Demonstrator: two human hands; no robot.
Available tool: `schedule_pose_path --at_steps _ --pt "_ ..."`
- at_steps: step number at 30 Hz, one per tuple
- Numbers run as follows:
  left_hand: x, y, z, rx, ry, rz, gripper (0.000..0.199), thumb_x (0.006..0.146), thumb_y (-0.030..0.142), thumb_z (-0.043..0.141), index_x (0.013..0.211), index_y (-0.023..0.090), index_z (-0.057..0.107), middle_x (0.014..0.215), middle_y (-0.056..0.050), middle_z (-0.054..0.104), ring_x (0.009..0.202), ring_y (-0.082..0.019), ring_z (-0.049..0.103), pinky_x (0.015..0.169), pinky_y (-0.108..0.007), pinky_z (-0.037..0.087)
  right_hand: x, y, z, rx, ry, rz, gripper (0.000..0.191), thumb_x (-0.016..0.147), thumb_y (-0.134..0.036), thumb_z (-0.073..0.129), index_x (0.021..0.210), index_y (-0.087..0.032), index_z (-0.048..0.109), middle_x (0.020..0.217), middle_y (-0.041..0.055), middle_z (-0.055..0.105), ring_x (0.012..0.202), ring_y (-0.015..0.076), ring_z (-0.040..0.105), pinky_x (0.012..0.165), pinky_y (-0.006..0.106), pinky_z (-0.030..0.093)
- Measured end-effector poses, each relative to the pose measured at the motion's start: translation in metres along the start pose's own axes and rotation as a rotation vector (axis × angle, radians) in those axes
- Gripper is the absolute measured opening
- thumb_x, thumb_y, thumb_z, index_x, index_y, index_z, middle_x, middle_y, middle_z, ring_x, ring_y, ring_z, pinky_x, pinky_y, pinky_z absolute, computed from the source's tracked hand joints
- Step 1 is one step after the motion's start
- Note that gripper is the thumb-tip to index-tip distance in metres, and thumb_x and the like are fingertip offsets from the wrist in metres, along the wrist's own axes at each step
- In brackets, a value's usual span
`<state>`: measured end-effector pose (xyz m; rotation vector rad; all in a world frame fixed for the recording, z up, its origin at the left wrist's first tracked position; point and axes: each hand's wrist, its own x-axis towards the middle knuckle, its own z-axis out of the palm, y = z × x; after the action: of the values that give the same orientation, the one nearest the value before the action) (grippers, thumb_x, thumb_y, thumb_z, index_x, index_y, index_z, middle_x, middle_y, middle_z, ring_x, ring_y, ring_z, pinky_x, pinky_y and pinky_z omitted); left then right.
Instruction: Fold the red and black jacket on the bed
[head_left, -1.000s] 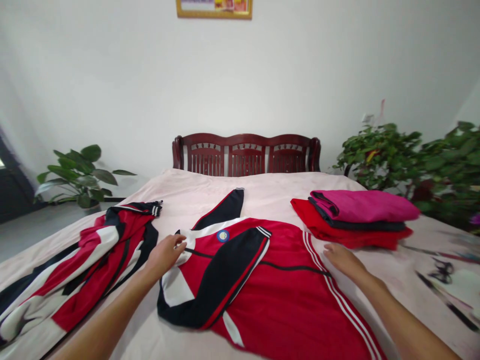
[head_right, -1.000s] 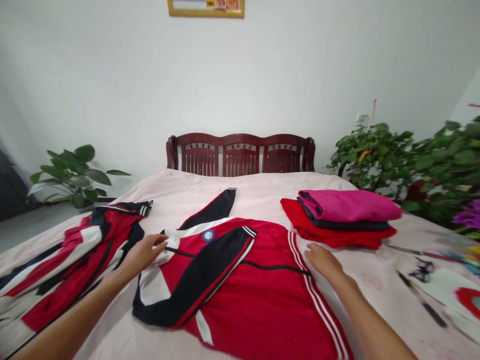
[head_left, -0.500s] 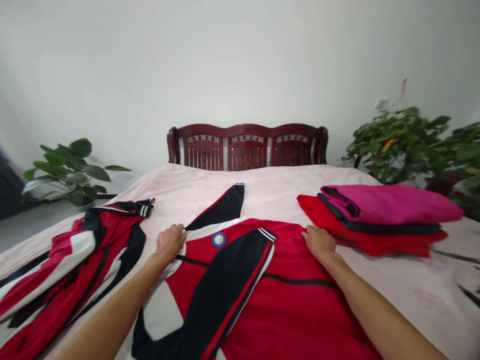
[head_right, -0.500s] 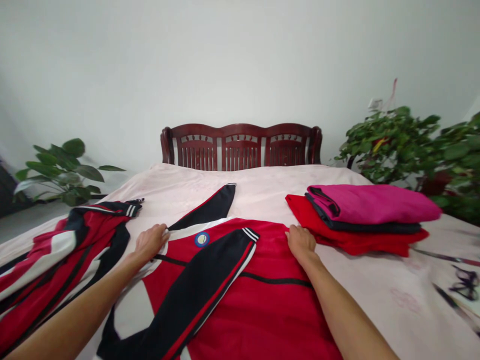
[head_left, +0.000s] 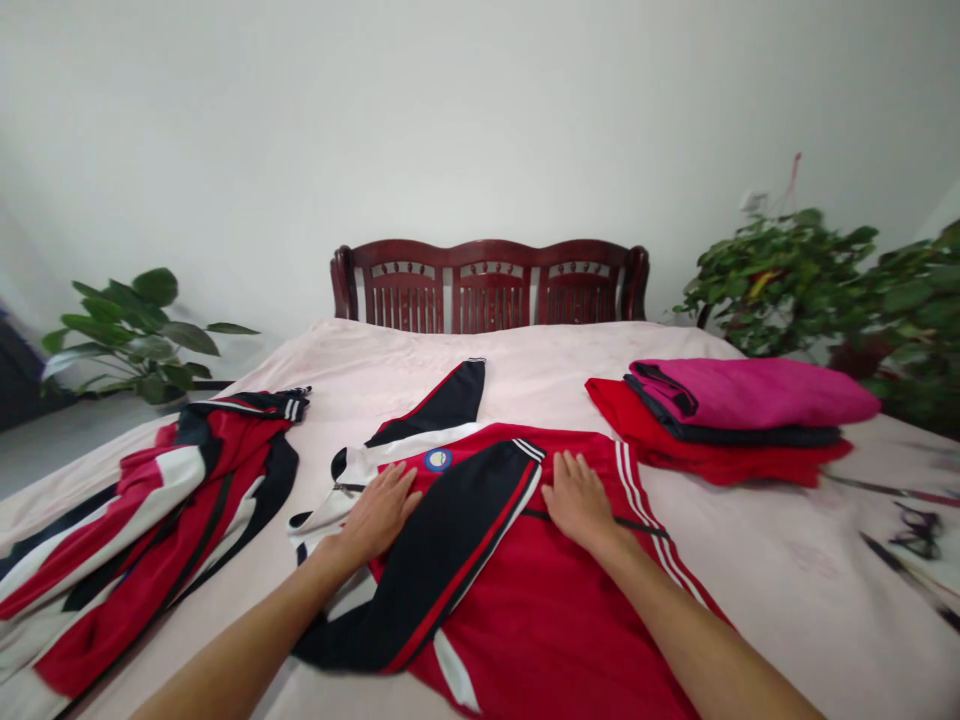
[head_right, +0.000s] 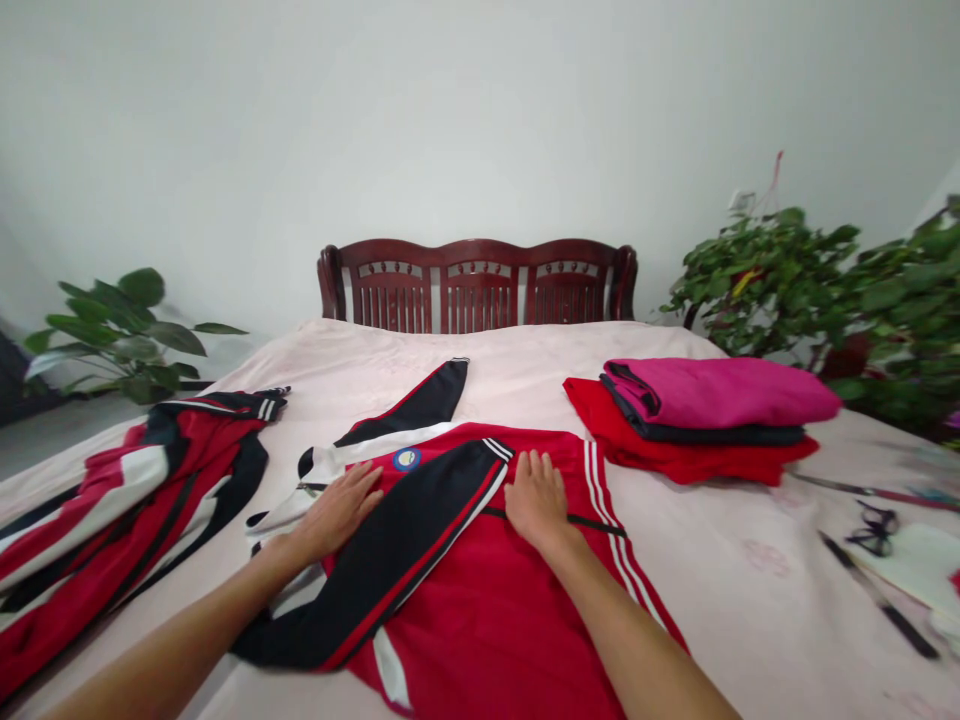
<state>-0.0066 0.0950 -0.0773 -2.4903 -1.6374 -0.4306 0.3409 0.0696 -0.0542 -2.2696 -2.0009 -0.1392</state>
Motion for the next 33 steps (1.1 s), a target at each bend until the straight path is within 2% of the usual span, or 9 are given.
schedule_pose_path --at_steps 3,7,10,14,16,19,24,29,33 --pt "-0.028 -0.011 0.016 -0.026 -0.003 0.085 0.055 0.101 0.044 0.038 0.147 0.017 0.049 0.153 -0.016 0.047 0.143 -0.031 0.042 0.117 -0.050 0.034 -0.041 -0.004 0.014 0.078 -0.117 -0.103 0.069 0.096 -0.045 0.038 0.153 -0.006 0.036 0.161 0.0178 0.031 0.151 0.0332 0.023 0.121 0.049 0.018" --pt "-0.047 -0.030 0.016 0.013 0.013 0.171 0.059 0.101 0.049 0.036 0.150 0.018 0.044 0.157 -0.015 0.041 0.147 -0.031 0.036 0.118 -0.050 0.034 -0.061 0.040 0.018 0.013 -0.048 -0.073 0.070 0.097 -0.051 0.036 0.154 -0.009 0.036 0.162 0.0161 0.029 0.151 0.0319 0.022 0.122 0.055 0.009" --pt "-0.054 -0.035 0.012 0.030 0.032 0.173 0.059 0.101 0.050 0.038 0.149 0.018 0.046 0.156 -0.016 0.043 0.147 -0.031 0.036 0.117 -0.050 0.036 -0.059 0.077 0.008 0.001 -0.090 0.034 0.068 0.098 -0.047 0.034 0.157 -0.013 0.030 0.164 0.0142 0.025 0.151 0.0309 0.024 0.119 0.059 0.017" --pt "-0.069 -0.038 0.017 0.034 0.079 0.183 0.056 0.100 0.051 0.040 0.145 0.020 0.052 0.154 -0.015 0.047 0.145 -0.032 0.039 0.115 -0.050 0.039 -0.065 0.102 -0.005 0.098 -0.184 0.079 0.067 0.098 -0.044 0.033 0.156 -0.012 0.030 0.162 0.0153 0.031 0.150 0.0257 0.028 0.119 0.046 0.028" --pt "-0.078 -0.041 0.020 0.038 0.099 0.190 0.055 0.099 0.051 0.042 0.144 0.022 0.054 0.153 -0.015 0.048 0.143 -0.033 0.042 0.114 -0.051 0.039 -0.079 0.105 -0.007 0.115 -0.181 0.120 0.066 0.098 -0.043 0.033 0.154 -0.009 0.034 0.159 0.0180 0.037 0.148 0.0257 0.033 0.118 0.042 0.030" --pt "-0.088 -0.044 0.023 0.038 0.126 0.184 0.052 0.097 0.050 0.046 0.141 0.024 0.057 0.150 -0.014 0.052 0.140 -0.033 0.046 0.114 -0.051 0.039 -0.111 0.096 -0.003 0.100 -0.084 0.161 0.068 0.096 -0.046 0.035 0.153 -0.009 0.037 0.159 0.0188 0.037 0.148 0.0318 0.032 0.117 0.050 0.031" --pt "-0.092 -0.045 0.021 0.026 0.118 0.192 0.047 0.095 0.043 0.051 0.139 0.025 0.059 0.149 -0.013 0.054 0.140 -0.032 0.046 0.114 -0.051 0.040 -0.155 0.070 0.004 0.061 0.048 -0.043 0.064 0.094 -0.047 0.039 0.152 -0.019 0.043 0.160 0.0095 0.036 0.150 0.0309 0.028 0.120 0.049 0.024" --pt "-0.102 -0.051 0.009 -0.032 0.049 0.295 0.039 0.098 0.031 0.047 0.134 0.026 0.063 0.146 -0.011 0.057 0.142 -0.030 0.044 0.116 -0.053 0.037 -0.163 0.079 0.006 0.026 0.049 0.078 0.063 0.095 -0.045 0.038 0.153 -0.021 0.040 0.159 0.0106 0.038 0.146 0.0316 0.035 0.116 0.056 0.029" --pt "-0.111 -0.046 -0.019 -0.235 -0.034 0.131 0.042 0.101 0.038 0.039 0.134 0.027 0.063 0.151 -0.007 0.052 0.142 -0.026 0.045 0.117 -0.047 0.038 -0.162 0.088 0.009 0.025 0.088 0.102 0.061 0.095 -0.042 0.037 0.151 -0.020 0.043 0.156 0.0104 0.043 0.144 0.0319 0.038 0.115 0.055 0.032"
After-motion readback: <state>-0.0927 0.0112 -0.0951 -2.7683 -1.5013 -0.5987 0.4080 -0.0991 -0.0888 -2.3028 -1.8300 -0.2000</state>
